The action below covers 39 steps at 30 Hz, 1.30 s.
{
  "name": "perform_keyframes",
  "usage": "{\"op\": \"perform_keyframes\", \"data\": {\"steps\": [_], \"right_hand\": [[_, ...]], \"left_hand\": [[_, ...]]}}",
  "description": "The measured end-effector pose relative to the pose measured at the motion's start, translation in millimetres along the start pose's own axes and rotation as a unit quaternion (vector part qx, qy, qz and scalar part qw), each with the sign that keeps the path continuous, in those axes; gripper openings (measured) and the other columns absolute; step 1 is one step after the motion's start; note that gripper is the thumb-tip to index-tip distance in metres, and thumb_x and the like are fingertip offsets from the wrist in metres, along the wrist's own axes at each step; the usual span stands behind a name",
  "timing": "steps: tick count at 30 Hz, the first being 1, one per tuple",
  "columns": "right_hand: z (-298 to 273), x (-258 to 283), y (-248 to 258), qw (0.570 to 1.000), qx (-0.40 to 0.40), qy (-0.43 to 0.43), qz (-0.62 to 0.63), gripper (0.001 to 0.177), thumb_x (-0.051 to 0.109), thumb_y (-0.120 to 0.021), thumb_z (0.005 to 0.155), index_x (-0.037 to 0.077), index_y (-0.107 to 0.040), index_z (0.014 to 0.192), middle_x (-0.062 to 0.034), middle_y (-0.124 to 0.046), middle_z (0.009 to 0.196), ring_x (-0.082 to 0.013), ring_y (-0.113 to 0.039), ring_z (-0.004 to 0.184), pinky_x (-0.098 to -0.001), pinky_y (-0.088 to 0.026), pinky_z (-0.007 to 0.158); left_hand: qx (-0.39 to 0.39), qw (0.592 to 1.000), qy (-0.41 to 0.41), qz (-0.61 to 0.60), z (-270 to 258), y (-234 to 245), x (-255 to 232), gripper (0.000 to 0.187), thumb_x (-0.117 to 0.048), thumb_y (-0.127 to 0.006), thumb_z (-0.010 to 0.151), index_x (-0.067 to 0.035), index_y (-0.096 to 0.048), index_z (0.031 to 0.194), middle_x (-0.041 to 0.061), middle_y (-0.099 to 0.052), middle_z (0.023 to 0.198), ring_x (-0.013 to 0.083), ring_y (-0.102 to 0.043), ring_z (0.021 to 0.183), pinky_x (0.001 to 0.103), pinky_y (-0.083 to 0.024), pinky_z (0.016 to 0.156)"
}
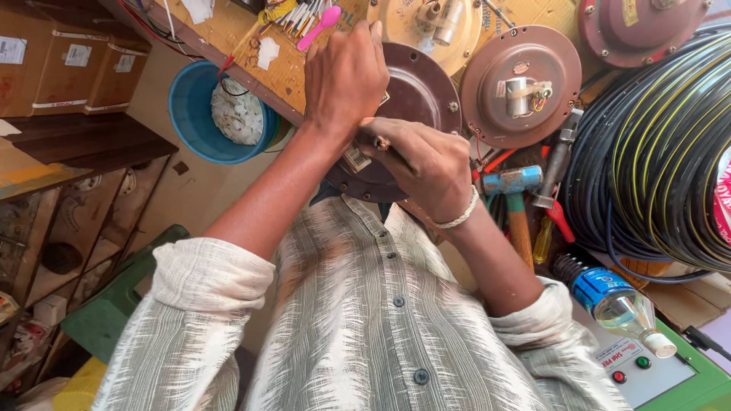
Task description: The person assembles an electric motor by hand, using a hammer to tap a copper ring into place on the stator and then securing the housing with screws. The person uses a screwdriver to tighten the screws and a hammer to adjust the components.
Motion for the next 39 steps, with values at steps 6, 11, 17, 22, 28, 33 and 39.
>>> {"op": "perform_keyframes", "data": {"steps": [6, 11, 17, 22, 28, 33, 39], "right_hand": [[16.9, 5.2, -0.4, 0.999, -0.021, -0.026, -0.019, 0.038, 0.02, -0.09, 0.076, 0.004, -0.066, 0.101, -0.0157, -0.067, 0.096, -0.0337, -0.066, 0.094, -0.0409, -0.054, 0.083], [3.2, 5.4, 4.6, 0.992, 0.046, -0.069, 0.098, 0.04, -0.003, -0.072, 0.092, 0.003, -0.067, 0.132, -0.0142, -0.071, 0.129, -0.028, -0.07, 0.122, -0.0372, -0.058, 0.103], [-9.3, -2.9, 4.7, 0.995, -0.058, -0.072, 0.02, 0.023, 0.001, -0.079, 0.092, 0.003, -0.069, 0.113, -0.01, -0.075, 0.115, -0.023, -0.075, 0.106, -0.0319, -0.061, 0.091], [3.2, 3.5, 5.7, 0.996, -0.026, -0.077, 0.031, 0.024, 0.007, -0.083, 0.086, 0.006, -0.07, 0.107, -0.0116, -0.072, 0.105, -0.0262, -0.073, 0.097, -0.0353, -0.058, 0.084], [2.0, 6.2, 6.3, 0.996, 0.026, -0.047, 0.067, 0.032, -0.002, -0.072, 0.09, 0.005, -0.068, 0.121, -0.0115, -0.072, 0.115, -0.0272, -0.073, 0.102, -0.0346, -0.06, 0.085], [-6.5, -6.8, -5.8, 0.996, -0.018, -0.079, -0.047, 0.027, 0.019, -0.083, 0.092, 0.01, -0.069, 0.113, -0.007, -0.074, 0.108, -0.0227, -0.075, 0.098, -0.0346, -0.061, 0.084], [6.1, 15.2, 7.7, 0.998, -0.049, -0.038, 0.002, 0.035, 0.015, -0.082, 0.083, 0.006, -0.067, 0.112, -0.0144, -0.07, 0.114, -0.0328, -0.071, 0.104, -0.0396, -0.059, 0.086]], "left_hand": [[0.07, 0.996, 0.059, -0.021, 5.5, -3.3, 5.6, 0.029, -0.023, -0.056, 0.106, -0.004, -0.069, 0.088, 0.021, -0.065, 0.071, 0.0429, -0.064, 0.07, 0.056, -0.048, 0.067], [0.086, 0.994, 0.065, -0.025, 5.8, -1.5, 7.5, 0.031, -0.023, -0.057, 0.105, -0.003, -0.068, 0.085, 0.022, -0.065, 0.07, 0.0447, -0.064, 0.07, 0.057, -0.047, 0.066], [0.052, 0.998, 0.029, 0.007, 8.9, 3.3, 0.6, 0.03, -0.023, -0.055, 0.105, -0.002, -0.069, 0.088, 0.022, -0.066, 0.071, 0.0448, -0.064, 0.071, 0.057, -0.048, 0.068], [0.085, 0.995, 0.048, -0.011, 9.1, 2.6, -1.4, 0.032, -0.022, -0.052, 0.105, -0.001, -0.07, 0.087, 0.023, -0.066, 0.071, 0.0453, -0.065, 0.071, 0.058, -0.049, 0.068], [0.102, 0.992, 0.073, -0.011, 10.5, 1.7, 4.5, 0.034, -0.022, -0.052, 0.105, -0.001, -0.07, 0.086, 0.024, -0.066, 0.072, 0.0466, -0.064, 0.07, 0.058, -0.049, 0.066], [0.096, 0.992, 0.078, -0.013, 7.8, -0.5, 6.1, 0.032, -0.023, -0.053, 0.104, -0.001, -0.071, 0.089, 0.024, -0.067, 0.073, 0.0467, -0.065, 0.071, 0.058, -0.049, 0.066], [0.066, 0.996, 0.057, -0.013, 10.2, -1.0, 8.2, 0.029, -0.023, -0.054, 0.102, -0.001, -0.07, 0.092, 0.024, -0.068, 0.077, 0.0453, -0.066, 0.074, 0.057, -0.05, 0.068]]}}
Point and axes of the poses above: each hand's wrist, its own z-axis towards the middle knuckle, its own y-axis out of the back of the hand, x = y × z, the point moved 8 cm from there along z, towards the middle knuckle
